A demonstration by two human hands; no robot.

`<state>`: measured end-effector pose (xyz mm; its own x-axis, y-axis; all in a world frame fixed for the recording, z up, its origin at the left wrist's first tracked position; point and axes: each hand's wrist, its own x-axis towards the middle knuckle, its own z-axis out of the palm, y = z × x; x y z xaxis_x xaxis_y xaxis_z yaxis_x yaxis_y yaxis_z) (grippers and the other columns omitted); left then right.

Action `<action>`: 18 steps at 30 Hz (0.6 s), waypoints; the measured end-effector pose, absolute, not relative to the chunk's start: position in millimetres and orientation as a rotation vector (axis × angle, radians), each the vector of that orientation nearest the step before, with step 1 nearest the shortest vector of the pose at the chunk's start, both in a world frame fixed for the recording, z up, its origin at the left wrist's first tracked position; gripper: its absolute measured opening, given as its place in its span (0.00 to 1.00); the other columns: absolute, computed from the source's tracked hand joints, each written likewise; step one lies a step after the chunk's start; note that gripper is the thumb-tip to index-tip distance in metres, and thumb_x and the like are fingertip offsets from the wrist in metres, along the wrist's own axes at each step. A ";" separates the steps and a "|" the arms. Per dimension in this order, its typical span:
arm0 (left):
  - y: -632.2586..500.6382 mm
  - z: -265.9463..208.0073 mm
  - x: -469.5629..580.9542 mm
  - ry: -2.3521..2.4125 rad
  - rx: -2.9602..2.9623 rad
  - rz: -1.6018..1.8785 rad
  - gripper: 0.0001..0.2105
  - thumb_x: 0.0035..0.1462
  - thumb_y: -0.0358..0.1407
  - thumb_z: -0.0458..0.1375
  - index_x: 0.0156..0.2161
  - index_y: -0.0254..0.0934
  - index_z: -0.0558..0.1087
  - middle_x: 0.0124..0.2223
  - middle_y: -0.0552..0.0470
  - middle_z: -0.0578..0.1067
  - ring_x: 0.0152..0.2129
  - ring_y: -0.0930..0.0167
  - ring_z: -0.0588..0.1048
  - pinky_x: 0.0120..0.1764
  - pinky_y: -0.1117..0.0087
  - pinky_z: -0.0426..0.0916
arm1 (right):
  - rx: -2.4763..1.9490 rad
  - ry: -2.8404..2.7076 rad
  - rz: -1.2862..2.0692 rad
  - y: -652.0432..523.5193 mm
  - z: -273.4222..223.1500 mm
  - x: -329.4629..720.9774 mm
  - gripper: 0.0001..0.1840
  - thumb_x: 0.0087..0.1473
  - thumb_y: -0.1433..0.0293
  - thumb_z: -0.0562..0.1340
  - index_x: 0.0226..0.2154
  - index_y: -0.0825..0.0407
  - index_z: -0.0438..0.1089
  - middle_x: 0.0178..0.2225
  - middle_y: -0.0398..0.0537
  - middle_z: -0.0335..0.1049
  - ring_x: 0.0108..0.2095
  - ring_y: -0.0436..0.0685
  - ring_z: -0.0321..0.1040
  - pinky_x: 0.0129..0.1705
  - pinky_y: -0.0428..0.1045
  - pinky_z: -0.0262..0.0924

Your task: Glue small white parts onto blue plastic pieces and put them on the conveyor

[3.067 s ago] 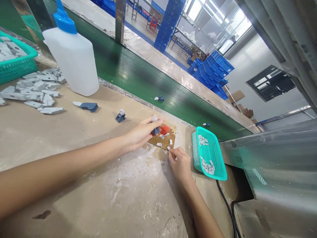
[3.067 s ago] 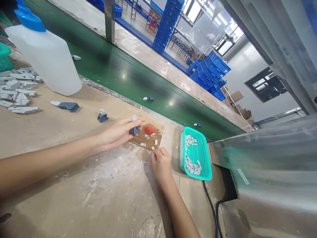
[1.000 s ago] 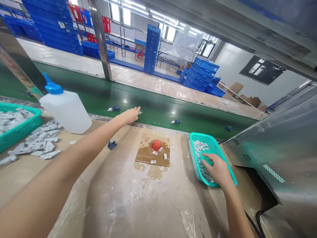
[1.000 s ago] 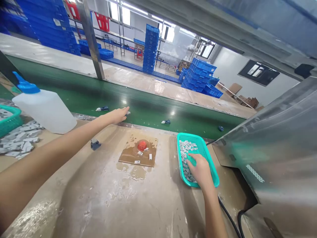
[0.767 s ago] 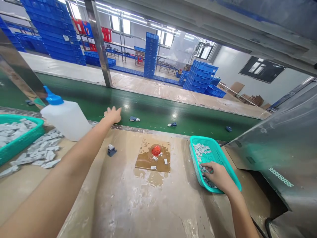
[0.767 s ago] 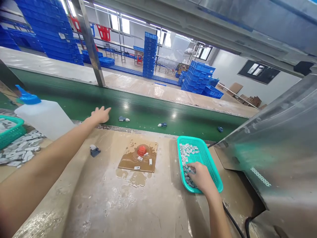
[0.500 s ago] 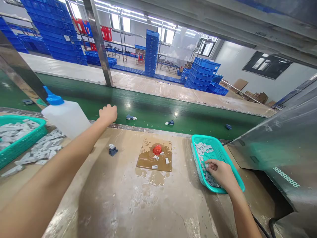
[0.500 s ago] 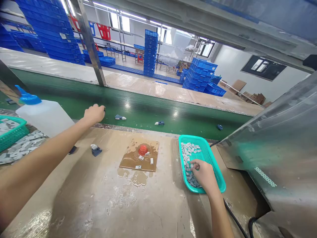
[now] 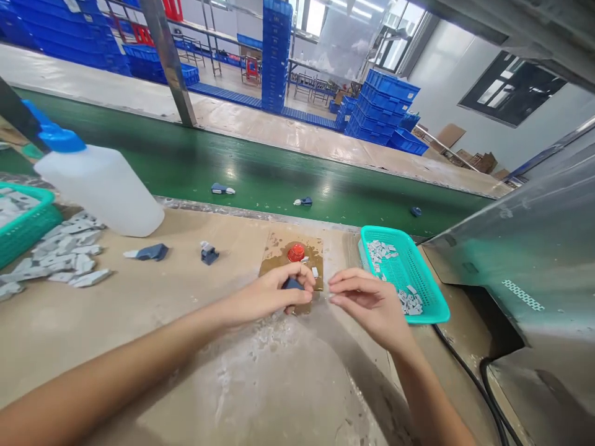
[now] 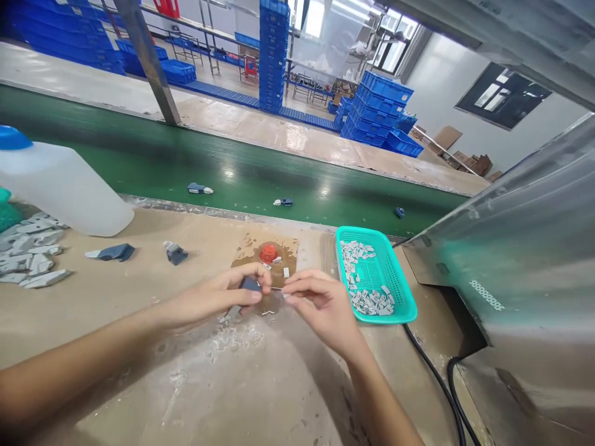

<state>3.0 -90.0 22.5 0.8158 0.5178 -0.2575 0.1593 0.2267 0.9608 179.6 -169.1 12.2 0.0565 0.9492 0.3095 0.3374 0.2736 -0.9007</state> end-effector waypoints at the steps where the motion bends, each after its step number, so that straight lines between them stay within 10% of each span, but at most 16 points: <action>1: -91.8 18.8 4.0 0.612 1.411 0.282 0.08 0.44 0.36 0.55 0.33 0.38 0.65 0.31 0.55 0.65 0.24 0.76 0.62 0.27 0.73 0.58 | -1.247 -1.511 0.777 -169.5 14.2 168.9 0.02 0.46 0.72 0.63 0.28 0.50 0.72 0.32 0.47 0.69 0.35 0.52 0.68 0.34 0.48 0.68; 18: -93.5 8.0 -1.5 0.711 0.998 0.504 0.09 0.41 0.36 0.59 0.21 0.35 0.63 0.18 0.60 0.59 0.15 0.81 0.54 0.18 0.77 0.47 | -1.268 -1.929 -0.211 -170.0 13.7 131.6 0.10 0.49 0.82 0.58 0.31 0.53 0.68 0.29 0.48 0.68 0.30 0.51 0.67 0.32 0.46 0.65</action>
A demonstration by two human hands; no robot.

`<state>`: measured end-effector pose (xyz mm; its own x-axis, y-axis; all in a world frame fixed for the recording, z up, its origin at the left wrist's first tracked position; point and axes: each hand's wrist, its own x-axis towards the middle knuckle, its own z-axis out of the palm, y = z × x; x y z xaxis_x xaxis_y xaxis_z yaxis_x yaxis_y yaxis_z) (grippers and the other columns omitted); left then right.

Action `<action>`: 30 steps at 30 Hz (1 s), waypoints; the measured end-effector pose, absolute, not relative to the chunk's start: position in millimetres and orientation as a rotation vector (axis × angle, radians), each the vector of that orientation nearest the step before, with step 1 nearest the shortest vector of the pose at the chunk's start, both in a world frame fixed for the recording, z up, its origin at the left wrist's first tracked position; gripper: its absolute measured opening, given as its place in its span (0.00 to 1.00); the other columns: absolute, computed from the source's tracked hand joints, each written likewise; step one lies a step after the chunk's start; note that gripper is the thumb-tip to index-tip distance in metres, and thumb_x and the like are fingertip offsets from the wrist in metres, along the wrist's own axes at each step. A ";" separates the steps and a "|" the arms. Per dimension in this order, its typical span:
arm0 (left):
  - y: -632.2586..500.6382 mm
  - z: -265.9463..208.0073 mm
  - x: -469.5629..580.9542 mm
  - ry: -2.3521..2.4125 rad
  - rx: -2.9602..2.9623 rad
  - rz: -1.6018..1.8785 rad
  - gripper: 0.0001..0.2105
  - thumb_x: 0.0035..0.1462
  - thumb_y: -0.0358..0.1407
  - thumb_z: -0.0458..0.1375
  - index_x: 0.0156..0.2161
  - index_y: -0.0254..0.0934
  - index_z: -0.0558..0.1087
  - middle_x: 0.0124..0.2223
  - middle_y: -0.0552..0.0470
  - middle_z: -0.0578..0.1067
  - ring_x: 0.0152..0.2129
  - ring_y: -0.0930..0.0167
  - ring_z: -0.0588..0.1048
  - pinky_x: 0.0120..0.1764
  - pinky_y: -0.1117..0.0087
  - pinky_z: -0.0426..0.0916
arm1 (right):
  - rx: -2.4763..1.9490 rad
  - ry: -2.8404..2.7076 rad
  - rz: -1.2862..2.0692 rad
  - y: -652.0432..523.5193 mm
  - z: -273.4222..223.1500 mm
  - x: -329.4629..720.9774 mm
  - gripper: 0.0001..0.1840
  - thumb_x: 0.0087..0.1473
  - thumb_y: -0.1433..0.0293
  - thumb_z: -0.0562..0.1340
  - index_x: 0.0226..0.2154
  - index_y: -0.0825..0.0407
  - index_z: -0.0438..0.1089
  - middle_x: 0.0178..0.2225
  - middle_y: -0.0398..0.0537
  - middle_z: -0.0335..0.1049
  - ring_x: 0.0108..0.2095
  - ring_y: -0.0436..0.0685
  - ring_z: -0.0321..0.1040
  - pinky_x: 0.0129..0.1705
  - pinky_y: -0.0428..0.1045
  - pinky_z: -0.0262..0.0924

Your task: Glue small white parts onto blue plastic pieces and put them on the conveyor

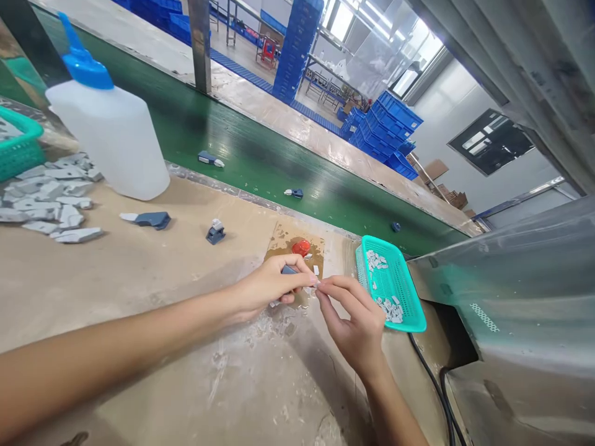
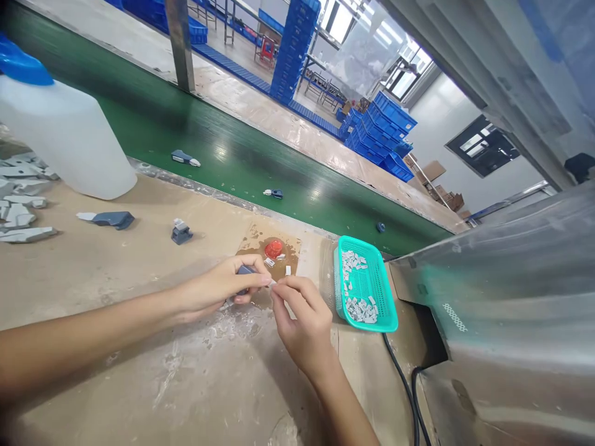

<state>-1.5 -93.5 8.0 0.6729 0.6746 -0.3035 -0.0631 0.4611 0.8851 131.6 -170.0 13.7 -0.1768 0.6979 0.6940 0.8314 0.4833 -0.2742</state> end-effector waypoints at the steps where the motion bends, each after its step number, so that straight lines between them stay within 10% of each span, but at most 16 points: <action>1: -93.4 7.3 -1.6 0.697 0.995 0.495 0.09 0.42 0.36 0.59 0.21 0.35 0.63 0.19 0.60 0.60 0.15 0.81 0.54 0.18 0.77 0.47 | -1.271 -1.926 -0.233 -170.3 14.1 130.8 0.10 0.49 0.82 0.58 0.30 0.52 0.68 0.29 0.48 0.68 0.30 0.51 0.67 0.32 0.46 0.65; 12: -82.2 -2.4 0.5 0.735 0.797 0.557 0.18 0.35 0.22 0.51 0.36 0.37 0.65 0.41 0.49 0.66 0.31 0.75 0.66 0.23 0.76 0.54 | -1.613 -1.666 0.050 -169.8 -29.0 164.7 0.06 0.46 0.77 0.57 0.22 0.53 0.66 0.23 0.44 0.66 0.24 0.50 0.63 0.25 0.45 0.60; 20: -82.1 19.3 -4.4 0.746 0.634 0.624 0.18 0.27 0.22 0.44 0.30 0.35 0.61 0.32 0.52 0.63 0.21 0.77 0.62 0.19 0.75 0.49 | -1.726 -1.637 0.058 -169.4 -57.0 176.4 0.06 0.45 0.75 0.57 0.22 0.54 0.68 0.23 0.45 0.68 0.23 0.50 0.62 0.24 0.44 0.57; 30: -82.7 10.1 -2.3 0.690 0.734 0.504 0.13 0.42 0.23 0.54 0.36 0.35 0.62 0.27 0.55 0.67 0.21 0.77 0.65 0.25 0.75 0.59 | -1.736 -1.659 -0.006 -168.1 -56.0 177.4 0.06 0.46 0.75 0.57 0.22 0.53 0.68 0.24 0.46 0.70 0.27 0.53 0.65 0.29 0.46 0.59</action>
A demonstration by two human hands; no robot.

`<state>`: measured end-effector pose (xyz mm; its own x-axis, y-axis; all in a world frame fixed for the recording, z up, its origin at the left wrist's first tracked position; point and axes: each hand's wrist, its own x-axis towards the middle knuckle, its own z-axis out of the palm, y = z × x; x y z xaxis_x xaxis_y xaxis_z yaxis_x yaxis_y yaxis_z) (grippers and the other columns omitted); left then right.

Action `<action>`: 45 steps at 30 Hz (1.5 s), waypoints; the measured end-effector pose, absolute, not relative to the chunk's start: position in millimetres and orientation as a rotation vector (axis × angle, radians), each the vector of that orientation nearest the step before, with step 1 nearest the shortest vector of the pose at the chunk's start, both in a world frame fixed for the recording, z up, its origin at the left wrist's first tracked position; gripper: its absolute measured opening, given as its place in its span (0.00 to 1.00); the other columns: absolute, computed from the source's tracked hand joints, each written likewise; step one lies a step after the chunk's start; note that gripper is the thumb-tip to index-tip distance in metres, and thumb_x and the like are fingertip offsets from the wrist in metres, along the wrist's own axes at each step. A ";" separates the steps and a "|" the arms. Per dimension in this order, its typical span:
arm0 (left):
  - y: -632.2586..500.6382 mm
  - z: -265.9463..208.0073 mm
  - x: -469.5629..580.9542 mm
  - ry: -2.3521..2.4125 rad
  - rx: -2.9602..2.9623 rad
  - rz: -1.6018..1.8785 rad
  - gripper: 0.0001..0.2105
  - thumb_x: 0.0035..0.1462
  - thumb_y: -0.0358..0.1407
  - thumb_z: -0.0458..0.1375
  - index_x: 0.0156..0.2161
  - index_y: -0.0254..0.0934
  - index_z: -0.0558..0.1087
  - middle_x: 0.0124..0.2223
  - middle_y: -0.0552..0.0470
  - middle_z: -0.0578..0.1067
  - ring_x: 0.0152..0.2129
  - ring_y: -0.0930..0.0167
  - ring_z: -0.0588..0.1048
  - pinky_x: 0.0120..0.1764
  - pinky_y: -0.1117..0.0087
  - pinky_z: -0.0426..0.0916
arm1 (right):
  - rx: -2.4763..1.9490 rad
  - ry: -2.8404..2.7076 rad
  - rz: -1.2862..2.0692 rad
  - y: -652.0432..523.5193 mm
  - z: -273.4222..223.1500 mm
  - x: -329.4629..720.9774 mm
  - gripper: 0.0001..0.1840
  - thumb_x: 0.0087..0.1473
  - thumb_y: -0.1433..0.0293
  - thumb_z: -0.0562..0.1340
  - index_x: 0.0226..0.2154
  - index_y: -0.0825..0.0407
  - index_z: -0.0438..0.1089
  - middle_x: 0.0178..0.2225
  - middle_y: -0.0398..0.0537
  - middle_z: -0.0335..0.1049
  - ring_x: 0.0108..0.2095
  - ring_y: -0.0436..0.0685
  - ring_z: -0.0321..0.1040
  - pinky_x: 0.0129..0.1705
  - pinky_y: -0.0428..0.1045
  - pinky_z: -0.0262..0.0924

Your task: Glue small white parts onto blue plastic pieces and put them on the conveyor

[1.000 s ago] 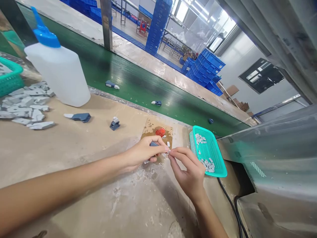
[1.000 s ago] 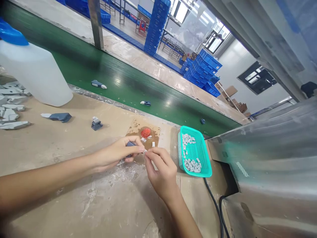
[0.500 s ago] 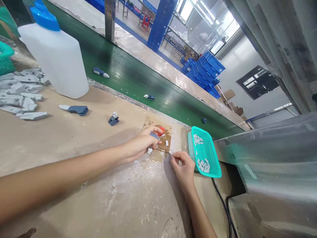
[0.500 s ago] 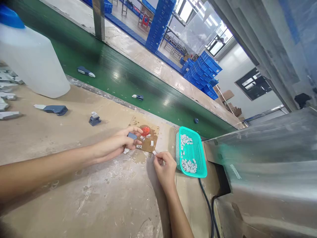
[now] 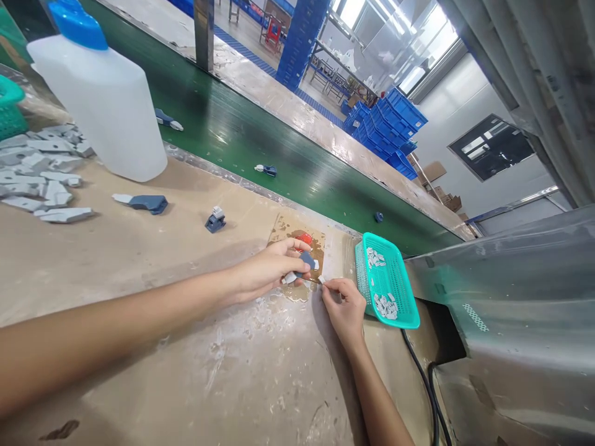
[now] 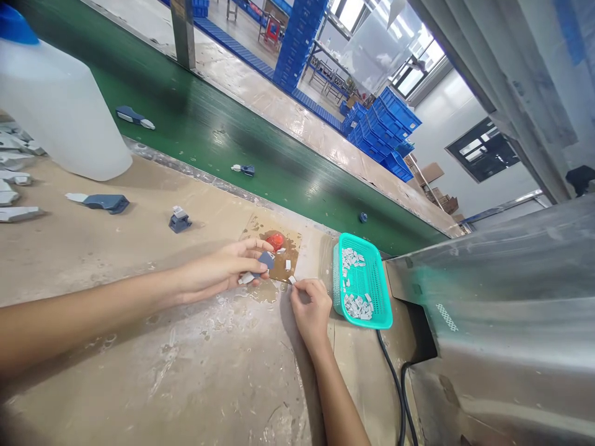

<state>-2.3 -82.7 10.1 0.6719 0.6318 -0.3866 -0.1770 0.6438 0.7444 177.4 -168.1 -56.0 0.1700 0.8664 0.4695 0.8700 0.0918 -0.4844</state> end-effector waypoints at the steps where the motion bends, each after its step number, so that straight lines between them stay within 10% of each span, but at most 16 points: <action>1: -81.6 9.2 -2.8 0.688 0.776 0.494 0.14 0.42 0.24 0.56 0.37 0.36 0.62 0.29 0.55 0.69 0.21 0.78 0.66 0.26 0.74 0.59 | -1.733 -1.656 -0.014 -167.9 -54.7 177.2 0.06 0.46 0.75 0.57 0.22 0.53 0.68 0.24 0.46 0.70 0.27 0.53 0.65 0.29 0.46 0.59; 25: -65.9 -9.5 -2.9 0.608 1.235 0.619 0.10 0.34 0.28 0.63 0.29 0.35 0.72 0.27 0.56 0.74 0.27 0.73 0.72 0.37 0.69 0.66 | -1.368 -1.729 0.172 -155.1 0.5 145.4 0.08 0.48 0.78 0.60 0.31 0.49 0.71 0.27 0.43 0.68 0.29 0.51 0.63 0.33 0.49 0.59; 35: -86.8 1.4 10.5 0.611 0.696 0.689 0.10 0.47 0.27 0.58 0.38 0.33 0.67 0.35 0.51 0.74 0.31 0.76 0.73 0.40 0.71 0.67 | -1.300 -1.858 -0.117 -151.7 1.4 133.6 0.16 0.50 0.75 0.59 0.43 0.48 0.67 0.40 0.51 0.64 0.41 0.57 0.63 0.38 0.53 0.62; 41: -10.0 11.9 14.8 0.896 1.724 0.771 0.21 0.52 0.26 0.50 0.52 0.34 0.57 0.44 0.43 0.72 0.37 0.69 0.72 0.40 0.67 0.65 | -1.569 -1.633 -0.215 -148.4 3.1 184.2 0.17 0.51 0.68 0.56 0.46 0.50 0.63 0.39 0.52 0.67 0.37 0.58 0.64 0.35 0.53 0.62; 45: 64.3 6.9 10.2 1.189 2.502 0.189 0.25 0.48 0.26 0.52 0.54 0.31 0.59 0.47 0.34 0.70 0.46 0.57 0.68 0.45 0.62 0.60 | -2.013 -1.635 -0.266 -150.9 -10.8 260.1 0.15 0.48 0.70 0.54 0.38 0.54 0.69 0.38 0.56 0.70 0.40 0.63 0.66 0.39 0.56 0.61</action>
<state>10.2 64.3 6.9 0.6362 0.7707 -0.0344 0.7221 -0.5793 0.3781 260.1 -150.9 -10.8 0.2487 0.8493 0.4657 0.9530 -0.1286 -0.2743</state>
